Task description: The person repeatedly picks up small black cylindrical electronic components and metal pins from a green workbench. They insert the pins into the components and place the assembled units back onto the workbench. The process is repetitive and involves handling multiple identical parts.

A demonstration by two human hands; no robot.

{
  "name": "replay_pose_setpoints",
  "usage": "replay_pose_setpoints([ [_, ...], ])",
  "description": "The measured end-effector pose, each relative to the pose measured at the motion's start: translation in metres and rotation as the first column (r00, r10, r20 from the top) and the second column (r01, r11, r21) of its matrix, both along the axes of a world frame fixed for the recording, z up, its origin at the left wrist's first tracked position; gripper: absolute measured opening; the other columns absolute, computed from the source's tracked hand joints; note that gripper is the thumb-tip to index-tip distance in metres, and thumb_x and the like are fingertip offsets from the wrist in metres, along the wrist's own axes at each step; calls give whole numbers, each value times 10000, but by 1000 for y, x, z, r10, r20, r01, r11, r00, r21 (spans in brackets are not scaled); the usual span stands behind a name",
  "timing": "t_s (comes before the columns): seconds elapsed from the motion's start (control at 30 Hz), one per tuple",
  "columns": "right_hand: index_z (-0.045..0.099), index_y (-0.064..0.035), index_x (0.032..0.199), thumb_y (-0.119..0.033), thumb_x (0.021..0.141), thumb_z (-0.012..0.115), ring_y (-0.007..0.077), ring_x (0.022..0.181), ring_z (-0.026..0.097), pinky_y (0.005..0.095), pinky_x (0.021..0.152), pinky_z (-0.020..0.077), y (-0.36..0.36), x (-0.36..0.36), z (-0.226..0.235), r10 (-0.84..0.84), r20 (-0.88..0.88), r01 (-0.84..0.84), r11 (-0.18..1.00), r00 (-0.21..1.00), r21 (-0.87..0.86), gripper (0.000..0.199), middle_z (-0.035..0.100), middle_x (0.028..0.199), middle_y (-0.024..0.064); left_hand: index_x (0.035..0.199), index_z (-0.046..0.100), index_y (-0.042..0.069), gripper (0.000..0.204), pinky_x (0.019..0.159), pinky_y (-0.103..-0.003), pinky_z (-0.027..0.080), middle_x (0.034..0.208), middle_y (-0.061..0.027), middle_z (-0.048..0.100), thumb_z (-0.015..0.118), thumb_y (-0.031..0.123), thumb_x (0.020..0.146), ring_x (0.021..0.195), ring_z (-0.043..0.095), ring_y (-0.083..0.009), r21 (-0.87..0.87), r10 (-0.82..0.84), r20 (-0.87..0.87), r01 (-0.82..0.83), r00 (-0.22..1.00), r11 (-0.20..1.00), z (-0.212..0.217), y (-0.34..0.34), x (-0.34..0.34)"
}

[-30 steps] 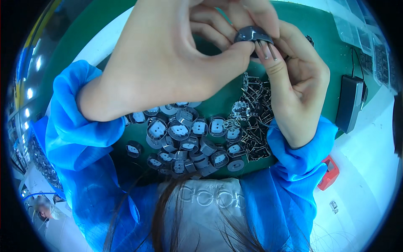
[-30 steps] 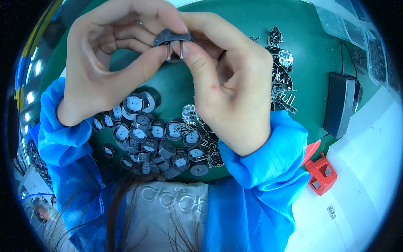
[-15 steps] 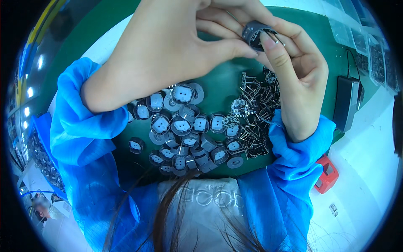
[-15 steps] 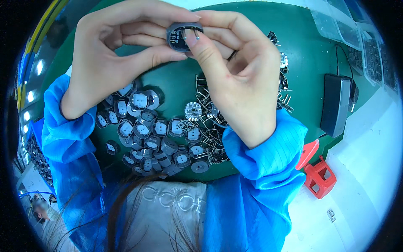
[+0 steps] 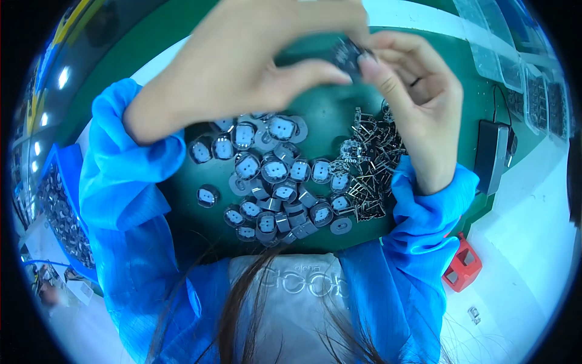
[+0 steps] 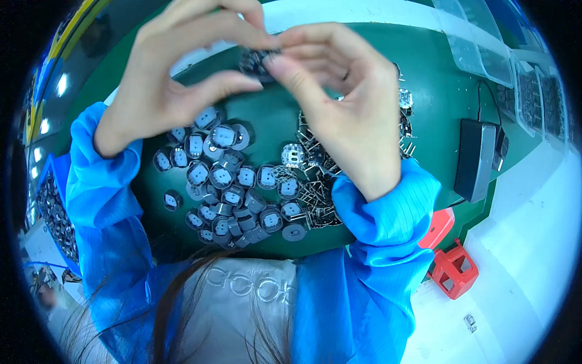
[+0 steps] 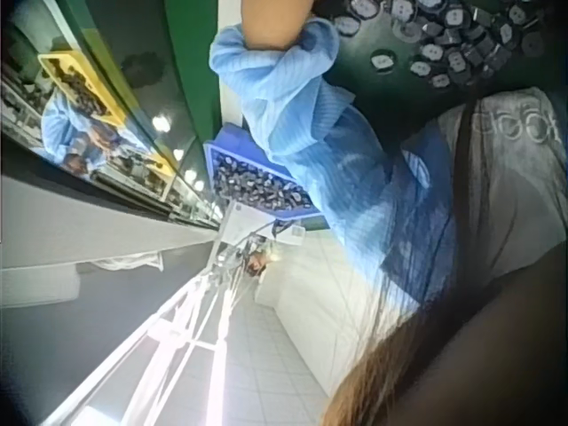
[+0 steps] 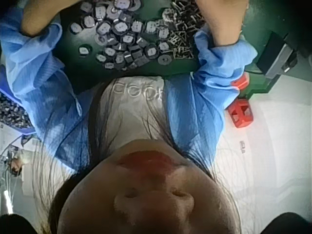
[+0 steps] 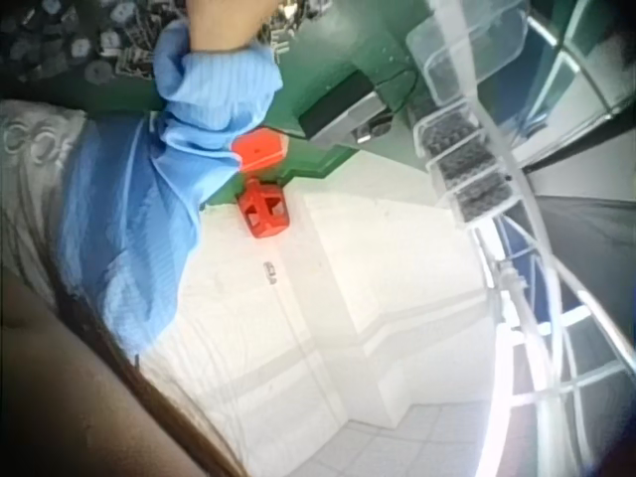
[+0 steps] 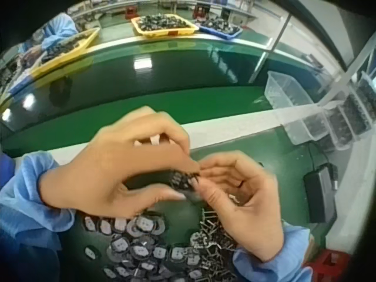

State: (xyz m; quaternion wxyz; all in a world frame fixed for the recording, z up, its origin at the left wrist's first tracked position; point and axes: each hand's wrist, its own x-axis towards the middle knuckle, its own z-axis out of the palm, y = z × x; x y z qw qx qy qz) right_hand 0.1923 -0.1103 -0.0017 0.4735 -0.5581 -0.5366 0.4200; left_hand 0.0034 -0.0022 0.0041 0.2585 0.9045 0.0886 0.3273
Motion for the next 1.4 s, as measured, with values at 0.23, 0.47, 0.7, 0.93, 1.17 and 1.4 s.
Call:
replay_pose_setpoints([
  [0.23, 621, -47, 1181, -298, 853, 698, 369, 951, 637, 441, 797, 504, 7, 75, -21, -466, 867, 232, 876, 177, 424, 420, 653, 1065, 192, 1124, 675, 67, 344, 967, -396, 402, 1202, -143, 553, 751, 179, 807, 1132, 510, -312, 157, 613, -302, -596, 730, 788, -32, 57, -103],
  [0.47, 722, -39, 911, -379, 888, 642, 335, 805, 693, 413, 728, 529, 8, 80, -32, -301, 876, 442, 890, 377, 116, 350, 716, 846, 146, 1513, 239, 110, 995, 1152, -440, 238, 1560, -197, 200, 793, 371, 728, 1455, 174, -367, 82, 594, -455, -633, 664, 770, -32, 2, -149],
  [0.7, 721, -67, 892, -518, 864, 626, 365, 810, 685, 455, 729, 527, -1, 70, -16, -266, 945, 562, 819, 192, 116, 461, 710, 821, 158, 1548, 65, 130, 1549, 1096, -701, 95, 1561, -292, -5, 883, 547, 300, 1445, 40, -482, -68, 223, -748, -406, 625, 911, -16, -130, -126],
  [0.93, 726, -97, 847, -440, 837, 671, 364, 808, 684, 459, 714, 533, 2, 78, -30, -271, 926, 453, 882, 264, 128, 348, 712, 822, 139, 1544, 109, 120, 1508, 1127, -651, 119, 1539, -288, 142, 860, 593, 325, 1445, 118, -443, -7, 215, -431, -241, 876, 970, -43, -99, -102],
  [1.17, 710, -71, 845, -316, 860, 683, 333, 712, 686, 422, 659, 534, 6, 80, -34, -482, 834, 409, 841, 268, 354, 247, 703, 762, 124, 1543, 140, 195, 1467, 1135, -647, 108, 1536, -268, 186, 873, 582, 333, 1450, 146, -411, 19, 20, -413, -14, 911, 1000, -55, -50, -52],
  [1.4, 659, 34, 895, -128, 890, 682, 186, 750, 727, 288, 640, 561, 12, 72, -29, -600, 466, 445, 798, 651, 407, 164, 710, 765, 143, 1550, 115, 186, 1501, 1127, -649, 102, 1559, -201, 204, 884, 575, 321, 1462, 131, -392, -102, -200, -539, 172, 818, 980, -40, -15, -4],
])
